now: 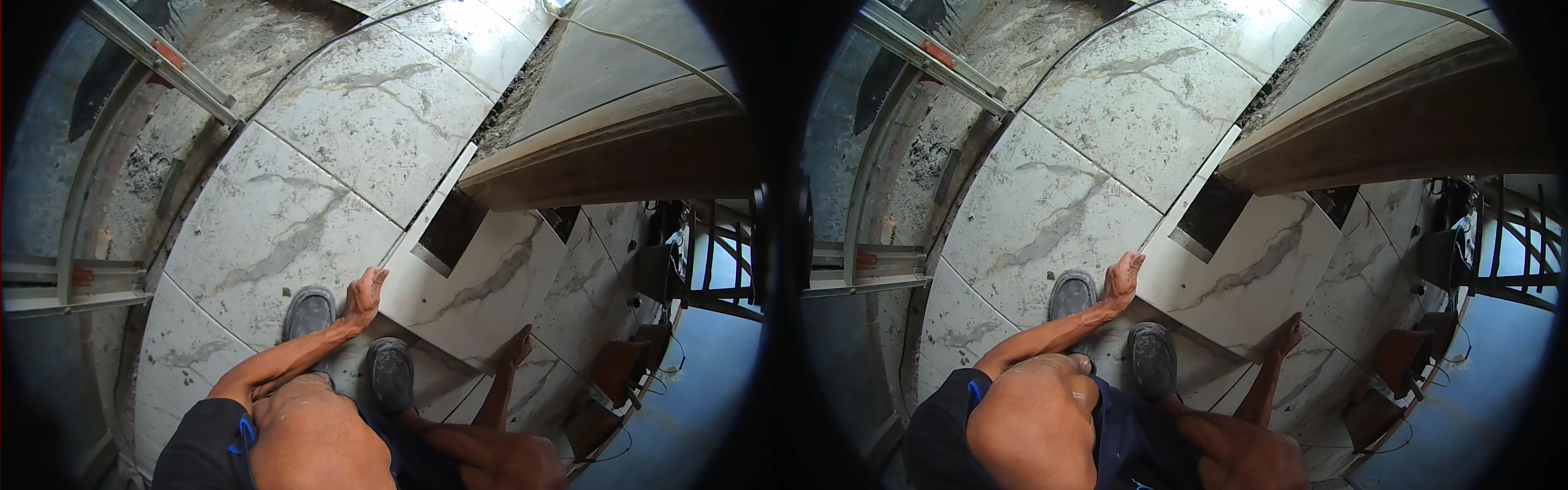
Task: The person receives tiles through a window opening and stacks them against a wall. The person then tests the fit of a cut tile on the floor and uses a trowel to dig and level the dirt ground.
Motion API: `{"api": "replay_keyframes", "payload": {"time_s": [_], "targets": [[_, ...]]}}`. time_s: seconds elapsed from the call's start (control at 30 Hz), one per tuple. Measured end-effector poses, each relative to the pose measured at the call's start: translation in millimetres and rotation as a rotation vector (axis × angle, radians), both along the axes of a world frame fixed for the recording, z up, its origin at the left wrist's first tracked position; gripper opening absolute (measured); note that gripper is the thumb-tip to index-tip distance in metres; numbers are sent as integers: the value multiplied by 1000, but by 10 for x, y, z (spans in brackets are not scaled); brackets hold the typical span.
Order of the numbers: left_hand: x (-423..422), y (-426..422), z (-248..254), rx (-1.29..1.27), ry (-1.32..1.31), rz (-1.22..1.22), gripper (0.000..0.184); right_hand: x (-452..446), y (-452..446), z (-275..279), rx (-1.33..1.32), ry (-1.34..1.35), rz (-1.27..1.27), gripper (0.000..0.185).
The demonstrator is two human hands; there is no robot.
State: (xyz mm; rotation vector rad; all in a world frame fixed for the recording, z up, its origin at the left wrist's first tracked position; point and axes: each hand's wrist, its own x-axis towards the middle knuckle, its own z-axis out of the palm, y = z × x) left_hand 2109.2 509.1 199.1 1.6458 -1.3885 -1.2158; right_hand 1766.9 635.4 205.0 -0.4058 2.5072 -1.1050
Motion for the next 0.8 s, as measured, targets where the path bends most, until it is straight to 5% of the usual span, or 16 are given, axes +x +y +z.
{"api": "replay_keyframes", "payload": {"time_s": [0.8], "targets": [[149, 160, 130, 87, 20, 0, 30, 197, 147, 110, 16, 45, 15, 51]]}}
